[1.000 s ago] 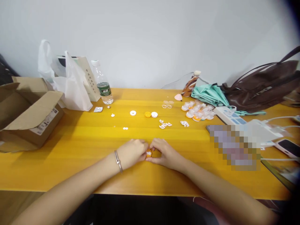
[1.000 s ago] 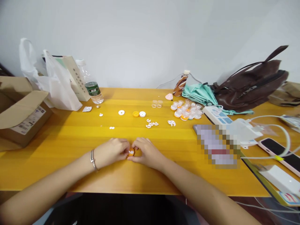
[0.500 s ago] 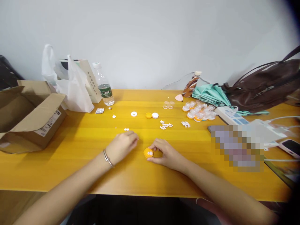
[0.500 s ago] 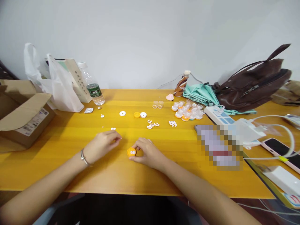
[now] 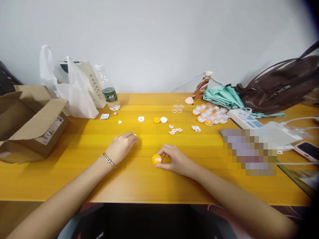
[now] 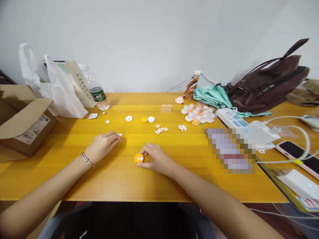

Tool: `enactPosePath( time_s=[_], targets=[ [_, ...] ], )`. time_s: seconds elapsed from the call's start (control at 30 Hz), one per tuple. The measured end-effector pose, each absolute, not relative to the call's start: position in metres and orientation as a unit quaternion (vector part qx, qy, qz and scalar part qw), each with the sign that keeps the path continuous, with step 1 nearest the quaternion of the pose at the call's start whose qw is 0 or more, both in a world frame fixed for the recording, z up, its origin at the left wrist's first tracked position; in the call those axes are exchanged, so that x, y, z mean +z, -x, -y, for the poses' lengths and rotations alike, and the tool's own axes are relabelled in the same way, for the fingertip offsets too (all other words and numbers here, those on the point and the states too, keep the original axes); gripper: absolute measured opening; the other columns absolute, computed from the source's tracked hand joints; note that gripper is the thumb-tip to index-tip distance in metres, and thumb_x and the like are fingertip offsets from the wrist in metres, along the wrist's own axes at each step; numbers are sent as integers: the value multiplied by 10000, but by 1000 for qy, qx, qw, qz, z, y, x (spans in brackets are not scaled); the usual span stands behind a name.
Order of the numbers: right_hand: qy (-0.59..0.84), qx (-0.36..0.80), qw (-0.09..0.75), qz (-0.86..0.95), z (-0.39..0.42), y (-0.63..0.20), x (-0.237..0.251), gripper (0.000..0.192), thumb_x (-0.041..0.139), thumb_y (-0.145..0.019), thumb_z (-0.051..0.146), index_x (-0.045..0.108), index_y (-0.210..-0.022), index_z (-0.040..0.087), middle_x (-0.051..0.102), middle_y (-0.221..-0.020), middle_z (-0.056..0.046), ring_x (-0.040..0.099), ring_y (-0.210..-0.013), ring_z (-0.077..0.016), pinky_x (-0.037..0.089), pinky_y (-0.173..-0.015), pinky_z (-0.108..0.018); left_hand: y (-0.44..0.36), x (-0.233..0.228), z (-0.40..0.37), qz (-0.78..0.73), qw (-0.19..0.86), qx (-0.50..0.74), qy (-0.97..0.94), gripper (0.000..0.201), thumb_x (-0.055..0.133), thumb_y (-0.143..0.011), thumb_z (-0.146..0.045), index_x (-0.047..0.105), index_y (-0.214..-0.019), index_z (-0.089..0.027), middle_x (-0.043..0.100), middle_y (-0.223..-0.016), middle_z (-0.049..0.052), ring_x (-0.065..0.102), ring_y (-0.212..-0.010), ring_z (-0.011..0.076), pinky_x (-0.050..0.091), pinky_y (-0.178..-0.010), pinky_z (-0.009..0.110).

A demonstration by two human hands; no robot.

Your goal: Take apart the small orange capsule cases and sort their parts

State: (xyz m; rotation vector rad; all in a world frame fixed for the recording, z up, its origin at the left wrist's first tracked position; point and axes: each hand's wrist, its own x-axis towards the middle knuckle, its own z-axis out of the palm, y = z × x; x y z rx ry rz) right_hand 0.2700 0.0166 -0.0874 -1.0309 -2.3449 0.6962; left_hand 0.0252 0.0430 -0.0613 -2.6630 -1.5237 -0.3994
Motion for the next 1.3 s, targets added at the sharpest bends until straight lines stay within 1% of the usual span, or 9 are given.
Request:
enactPosePath(
  time_s=[0.1, 0.2, 0.37, 0.67, 0.73, 0.83, 1.0, 1.13, 1.3],
  targets=[
    [375, 254, 247, 857, -17, -270, -90, 260, 691, -708, 373, 575, -848, 187, 567, -801, -23, 533, -780, -144, 402, -711, -277, -44, -58, -29, 389, -75, -192, 898, 198, 451, -897, -284, 613, -897, -171, 634, -866, 44, 594, -789, 136, 459, -743, 246],
    [370, 250, 253, 858, -19, -270, -92, 284, 692, -701, 407, 563, -826, 187, 559, -785, -17, 529, -769, -142, 401, -702, -274, -63, -57, -21, 302, -127, -181, 927, 205, 461, -893, -302, 623, -924, -180, 631, -896, 42, 581, -832, 141, 447, -788, 265],
    [365, 245, 252, 862, -20, -270, -92, 320, 687, -684, 460, 544, -773, 188, 551, -766, -12, 517, -748, -140, 398, -682, -266, -77, -59, -21, 284, -128, -140, 940, 232, 454, -894, -311, 640, -892, -173, 608, -857, 49, 563, -786, 143, 442, -747, 276],
    [362, 250, 269, 857, -20, -270, -91, 348, 686, -670, 481, 508, -716, 185, 507, -709, 8, 479, -685, -124, 384, -640, -251, -80, -64, -24, 288, -119, -142, 940, 249, 450, -894, -335, 625, -847, -164, 586, -836, 43, 541, -772, 141, 429, -733, 272],
    [364, 254, 272, 854, -20, -270, -90, 351, 686, -669, 482, 501, -706, 186, 500, -699, 11, 477, -679, -124, 385, -637, -252, -80, -65, -23, 289, -100, -143, 941, 260, 426, -905, -336, 617, -863, -163, 582, -839, 44, 536, -760, 139, 416, -715, 272],
    [362, 260, 275, 852, -20, -270, -90, 349, 691, -669, 472, 493, -699, 186, 498, -696, 10, 476, -675, -124, 391, -635, -254, -81, -67, -19, 288, -21, -135, 948, 283, 392, -920, -334, 611, -882, -160, 587, -838, 47, 530, -760, 148, 372, -687, 292],
    [363, 261, 278, 850, -21, -270, -92, 327, 725, -653, 410, 490, -697, 186, 495, -695, 15, 475, -671, -123, 393, -629, -251, -81, -74, -14, 258, 75, -145, 952, 288, 380, -930, -299, 616, -831, -167, 610, -819, 26, 517, -738, 133, 298, -659, 306],
    [359, 258, 271, 855, -20, -269, -90, 292, 745, -651, 328, 494, -690, 183, 491, -684, 21, 473, -666, -120, 387, -633, -247, -82, -76, -15, 251, 102, -155, 950, 304, 381, -926, -325, 618, -822, -165, 620, -800, 17, 517, -727, 134, 277, -654, 312],
    [361, 257, 270, 855, -21, -269, -90, 297, 743, -651, 332, 489, -682, 182, 498, -685, 21, 470, -659, -120, 386, -631, -249, -82, -74, -16, 270, 85, -157, 946, 288, 407, -914, -311, 620, -792, -159, 621, -772, 19, 528, -730, 139, 278, -663, 316]
  ],
)
